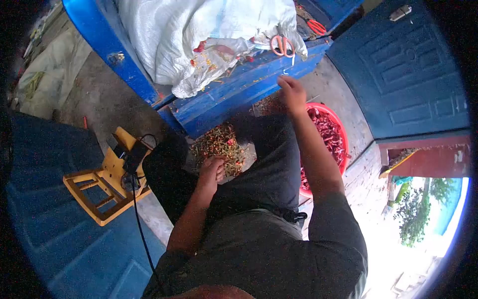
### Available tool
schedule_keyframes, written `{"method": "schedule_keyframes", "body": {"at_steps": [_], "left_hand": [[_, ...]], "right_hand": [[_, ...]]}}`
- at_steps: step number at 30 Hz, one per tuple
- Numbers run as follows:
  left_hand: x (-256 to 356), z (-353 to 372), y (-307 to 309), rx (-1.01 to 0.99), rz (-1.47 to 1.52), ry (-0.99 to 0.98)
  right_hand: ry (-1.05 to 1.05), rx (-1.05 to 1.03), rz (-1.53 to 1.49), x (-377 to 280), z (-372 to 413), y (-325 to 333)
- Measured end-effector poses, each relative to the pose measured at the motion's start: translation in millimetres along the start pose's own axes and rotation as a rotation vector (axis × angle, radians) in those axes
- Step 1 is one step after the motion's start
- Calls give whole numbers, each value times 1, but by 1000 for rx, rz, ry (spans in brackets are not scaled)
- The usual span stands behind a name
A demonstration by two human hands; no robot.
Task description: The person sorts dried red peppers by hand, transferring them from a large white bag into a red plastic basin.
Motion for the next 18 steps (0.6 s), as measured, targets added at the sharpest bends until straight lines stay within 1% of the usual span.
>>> {"method": "schedule_keyframes", "body": {"at_steps": [2,4,5,7,8,10,11,13,14,16,17,18], "left_hand": [[6,5,7,52,-8,-19],[9,9,16,103,-17,-31],[10,10,19,113,-9,-32],[11,8,23,125,2,-40],[10,8,24,126,10,-48],[10,6,24,129,20,-53],[11,5,25,132,25,-54],[10,2,23,96,26,-73],[8,2,24,95,31,-68],[11,3,20,68,33,-80],[10,3,20,64,33,-77],[9,2,19,55,29,-70]], "right_hand": [[286,-108,202,-68,-5,-73],[750,-105,527,-117,-7,-132],[810,-30,661,-135,-3,-152],[768,-64,788,-149,-7,-189],[771,-69,785,-151,-11,-196],[751,-163,950,-139,-23,-221],[753,-168,952,-137,-27,-224],[679,-195,1048,-125,-36,-226],[675,-197,1054,-120,-34,-224],[778,-88,820,-136,-15,-205],[776,-84,824,-137,-10,-200],[724,-125,686,-136,-8,-191]]}}
Point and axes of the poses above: each hand's wrist, its own z-axis away from the middle knuckle, its own y-axis out of the back of the hand, x = y × z, the point moved 10 cm from there along -z, towards the middle knuckle, and after that the axes turned 3 degrees about -y, right-handed, at the moved point
